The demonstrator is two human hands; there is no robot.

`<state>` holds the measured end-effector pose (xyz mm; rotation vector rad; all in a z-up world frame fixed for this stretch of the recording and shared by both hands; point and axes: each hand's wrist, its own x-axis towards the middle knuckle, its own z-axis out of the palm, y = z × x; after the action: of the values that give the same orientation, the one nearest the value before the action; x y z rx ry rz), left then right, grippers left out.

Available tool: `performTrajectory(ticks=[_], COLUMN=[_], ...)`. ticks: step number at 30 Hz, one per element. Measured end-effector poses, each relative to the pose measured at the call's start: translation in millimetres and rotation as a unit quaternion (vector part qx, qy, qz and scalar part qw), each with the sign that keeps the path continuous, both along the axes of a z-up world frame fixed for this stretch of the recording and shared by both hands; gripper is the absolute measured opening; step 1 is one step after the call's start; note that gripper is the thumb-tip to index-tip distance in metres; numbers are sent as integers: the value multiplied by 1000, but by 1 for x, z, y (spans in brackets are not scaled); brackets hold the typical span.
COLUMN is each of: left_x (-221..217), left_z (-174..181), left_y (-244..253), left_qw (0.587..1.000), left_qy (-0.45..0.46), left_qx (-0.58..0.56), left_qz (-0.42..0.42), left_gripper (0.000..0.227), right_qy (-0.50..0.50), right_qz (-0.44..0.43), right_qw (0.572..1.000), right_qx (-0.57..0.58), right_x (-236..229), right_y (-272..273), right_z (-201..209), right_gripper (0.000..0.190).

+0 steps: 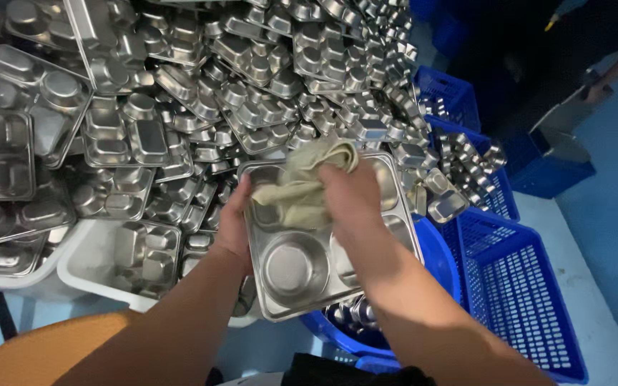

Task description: The person picks up stainless steel compartmentalized trays from a large pile, wipes each tray with a cloth, and places the cleaned trays into a blue basket. The person repeats this process continuously throughout the clip.

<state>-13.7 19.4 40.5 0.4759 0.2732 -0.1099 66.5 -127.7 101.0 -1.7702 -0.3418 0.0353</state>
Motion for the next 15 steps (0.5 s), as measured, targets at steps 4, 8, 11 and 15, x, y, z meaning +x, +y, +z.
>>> performTrajectory(ticks=[4,8,11,15], left_x=[2,6,5,-5], left_z=[-1,-6,-4,5], left_y=[6,18,23,29], left_qw=[1000,997,996,998], left_qy=[-5,-31,-28,-1], left_qx=[1,65,79,68], left_qz=[4,29,28,-2], left_gripper=[69,59,60,60], right_qy=[-461,-242,-213,-162], right_qz=[40,94,102,157], right_qw=[833,834,792,740], right_qx=[-303,-487,-562,-634], right_x=[-11,-37,-36,-27], right_y=[-8,-6,0,-2], right_z=[4,10,28,44], right_gripper=[92,88,84,68])
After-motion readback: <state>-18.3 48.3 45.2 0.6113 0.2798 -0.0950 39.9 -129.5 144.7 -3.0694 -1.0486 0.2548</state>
